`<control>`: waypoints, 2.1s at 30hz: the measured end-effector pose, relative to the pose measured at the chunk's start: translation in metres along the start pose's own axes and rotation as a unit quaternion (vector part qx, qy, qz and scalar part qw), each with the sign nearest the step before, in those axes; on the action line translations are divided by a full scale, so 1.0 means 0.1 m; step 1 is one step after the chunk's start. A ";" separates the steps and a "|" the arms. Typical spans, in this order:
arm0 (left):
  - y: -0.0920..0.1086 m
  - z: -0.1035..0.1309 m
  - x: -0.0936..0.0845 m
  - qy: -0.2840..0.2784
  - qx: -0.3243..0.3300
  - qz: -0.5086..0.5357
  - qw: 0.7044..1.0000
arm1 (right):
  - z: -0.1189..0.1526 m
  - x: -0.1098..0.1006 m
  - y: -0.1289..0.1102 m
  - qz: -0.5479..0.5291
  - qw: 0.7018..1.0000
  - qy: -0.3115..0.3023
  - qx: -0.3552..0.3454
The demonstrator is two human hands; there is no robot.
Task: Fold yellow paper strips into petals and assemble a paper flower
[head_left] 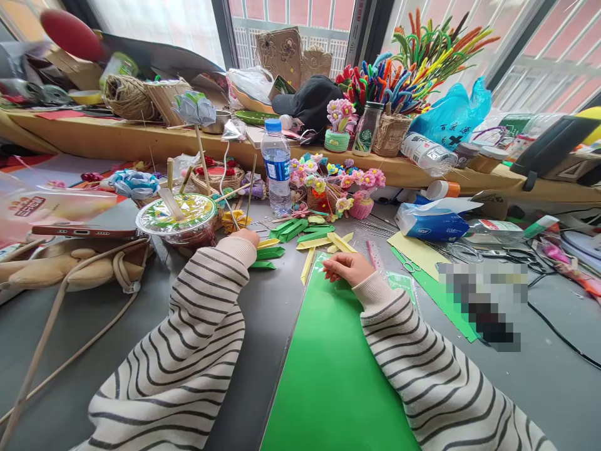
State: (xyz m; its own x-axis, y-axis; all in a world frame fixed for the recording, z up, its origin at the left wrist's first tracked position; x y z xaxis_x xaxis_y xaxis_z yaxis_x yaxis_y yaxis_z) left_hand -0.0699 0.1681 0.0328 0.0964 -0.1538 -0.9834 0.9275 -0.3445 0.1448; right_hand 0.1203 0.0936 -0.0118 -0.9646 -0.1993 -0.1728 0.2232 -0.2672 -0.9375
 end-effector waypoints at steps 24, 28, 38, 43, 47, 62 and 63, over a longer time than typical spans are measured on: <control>0.97 0.14 0.37 0.066 0.064 0.690 0.718 | 0.16 -0.36 -0.19 -0.066 0.966 0.227 -0.106; 1.00 0.11 0.47 0.020 0.068 0.771 0.632 | 0.12 -0.34 -0.20 -0.124 0.972 0.168 -0.111; 0.97 0.08 0.49 0.063 0.051 0.794 0.603 | 0.11 -0.19 -0.21 -0.032 0.987 0.116 -0.103; 0.97 0.05 0.53 0.068 0.056 0.775 0.626 | 0.11 -0.21 -0.21 -0.008 0.983 0.136 -0.119; 0.98 0.05 0.54 0.069 0.066 0.752 0.653 | 0.14 -0.23 -0.23 0.052 0.975 0.170 -0.136; 0.92 0.01 0.63 0.107 0.024 0.731 0.674 | 0.27 -0.21 -0.32 0.115 0.945 0.257 -0.166; 0.91 0.02 0.63 0.111 0.021 0.729 0.675 | 0.24 -0.22 -0.28 0.084 0.956 0.237 -0.149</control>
State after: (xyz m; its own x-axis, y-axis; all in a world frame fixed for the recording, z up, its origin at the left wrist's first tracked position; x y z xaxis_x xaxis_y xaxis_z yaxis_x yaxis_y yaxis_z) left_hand 0.0202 0.1256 -0.0157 0.9518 -0.2178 0.2159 -0.2220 -0.0038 0.9750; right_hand 0.1386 0.0832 0.0254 -0.8895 0.2538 -0.3798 0.3989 0.0264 -0.9166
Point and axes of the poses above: each hand's wrist, its own z-axis away from the middle knuckle, its own x-axis out of the palm, y = z × x, the point moved 7 cm from there along -z, towards the middle knuckle, and after that the axes turned 12 degrees about x, right-handed, at the moved point
